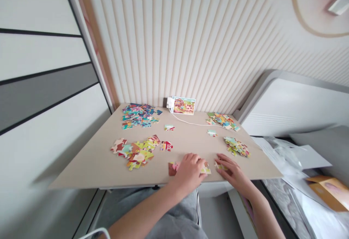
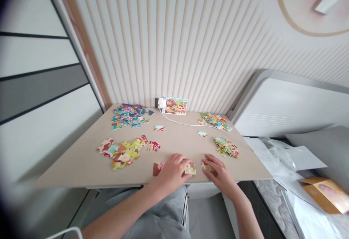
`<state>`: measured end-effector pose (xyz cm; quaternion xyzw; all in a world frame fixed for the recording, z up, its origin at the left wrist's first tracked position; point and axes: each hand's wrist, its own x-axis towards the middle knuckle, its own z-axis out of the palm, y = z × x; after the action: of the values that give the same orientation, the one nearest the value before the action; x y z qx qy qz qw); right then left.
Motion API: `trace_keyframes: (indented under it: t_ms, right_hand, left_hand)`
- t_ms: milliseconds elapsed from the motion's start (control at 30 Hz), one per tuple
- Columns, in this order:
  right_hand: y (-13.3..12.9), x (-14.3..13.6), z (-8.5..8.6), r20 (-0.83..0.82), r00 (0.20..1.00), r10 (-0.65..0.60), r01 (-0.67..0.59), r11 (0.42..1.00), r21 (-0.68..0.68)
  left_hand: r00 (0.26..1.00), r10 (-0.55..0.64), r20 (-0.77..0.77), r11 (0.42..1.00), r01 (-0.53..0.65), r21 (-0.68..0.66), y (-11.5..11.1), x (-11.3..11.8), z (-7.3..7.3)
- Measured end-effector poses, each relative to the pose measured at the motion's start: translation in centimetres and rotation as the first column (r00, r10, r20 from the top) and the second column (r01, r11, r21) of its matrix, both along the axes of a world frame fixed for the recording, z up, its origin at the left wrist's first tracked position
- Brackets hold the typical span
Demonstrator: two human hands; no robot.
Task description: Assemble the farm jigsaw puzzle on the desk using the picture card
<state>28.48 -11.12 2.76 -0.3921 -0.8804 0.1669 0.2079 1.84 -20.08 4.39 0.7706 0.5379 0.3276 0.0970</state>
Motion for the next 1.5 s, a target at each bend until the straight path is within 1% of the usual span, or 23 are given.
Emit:
trace_keyframes:
  t_ms: [100, 200, 333, 500, 600, 700, 900, 1000, 1067, 1133, 1200, 1300, 1400, 1500]
  right_hand:
    - [0.2, 0.2, 0.0, -0.013, 1.000, 0.014, -0.014, 0.999, -0.036]
    - [0.3, 0.3, 0.2, -0.037, 0.999, -0.003, 0.001, 0.999, -0.035]
    - [0.4, 0.5, 0.0, -0.042, 0.999, -0.015, 0.015, 1.000, -0.004]
    - [0.4, 0.6, -0.5, -0.001, 0.997, 0.084, -0.083, 0.993, 0.079]
    - [0.3, 0.5, -0.4, 0.009, 0.992, 0.124, -0.124, 0.986, 0.110]
    - [0.0, 0.3, -0.1, 0.010, 0.990, 0.142, -0.142, 0.981, 0.134]
    - [-1.3, -0.4, 0.8, 0.059, 0.994, 0.087, -0.097, 0.978, 0.187]
    - [-2.1, -0.9, 1.2, 0.112, 0.992, 0.052, -0.077, 0.969, 0.235]
    - [-2.6, -1.2, 1.2, 0.126, 0.991, 0.036, -0.068, 0.963, 0.261]
    - [-2.7, -1.4, 0.9, 0.106, 0.994, 0.024, -0.052, 0.963, 0.266]
    - [-2.6, -1.4, 0.3, 0.073, 0.997, 0.015, -0.034, 0.964, 0.265]
    - [-2.1, -1.0, -0.6, 0.056, 0.998, 0.015, -0.029, 0.962, 0.270]
    - [-1.3, -0.6, -1.4, 0.066, 0.997, 0.025, -0.042, 0.964, 0.264]
    - [-0.7, -0.2, -1.7, 0.068, 0.997, 0.019, -0.036, 0.964, 0.265]
  left_hand:
    - [0.997, 0.023, -0.078, 1.000, -0.024, -0.008, 1.2, 2.6, -0.6]
    - [0.996, 0.031, -0.089, 0.999, -0.034, -0.029, 1.4, 3.5, -0.8]
    - [0.999, 0.020, -0.048, 0.999, -0.021, -0.037, 1.0, 3.1, -0.9]
    - [0.998, 0.031, -0.055, 0.999, -0.032, -0.011, 0.7, 2.9, -0.8]
    - [0.997, 0.055, -0.058, 0.998, -0.055, -0.004, 0.9, 3.1, -0.8]
    - [0.997, 0.054, -0.056, 0.999, -0.054, 0.005, 1.1, 3.3, -0.9]
    - [0.993, 0.077, -0.084, 0.997, -0.078, -0.008, 1.8, 3.6, -1.2]
    - [0.991, 0.063, -0.120, 0.998, -0.065, -0.014, 1.6, 3.8, -0.7]
    - [0.988, 0.035, -0.150, 0.999, -0.036, -0.002, 0.8, 3.6, -0.2]
    - [0.983, 0.020, -0.180, 1.000, -0.016, 0.024, -0.4, 2.9, 0.2]
    - [0.976, 0.029, -0.214, 0.999, -0.019, 0.050, -1.9, 1.5, 0.5]
    - [0.959, 0.076, -0.273, 0.996, -0.063, 0.057, -4.2, -2.0, 0.4]
    - [0.949, 0.092, -0.300, 0.996, -0.091, 0.017, -6.1, -5.8, 0.3]
    - [0.953, 0.066, -0.296, 0.997, -0.072, -0.009, -7.1, -8.2, 0.3]
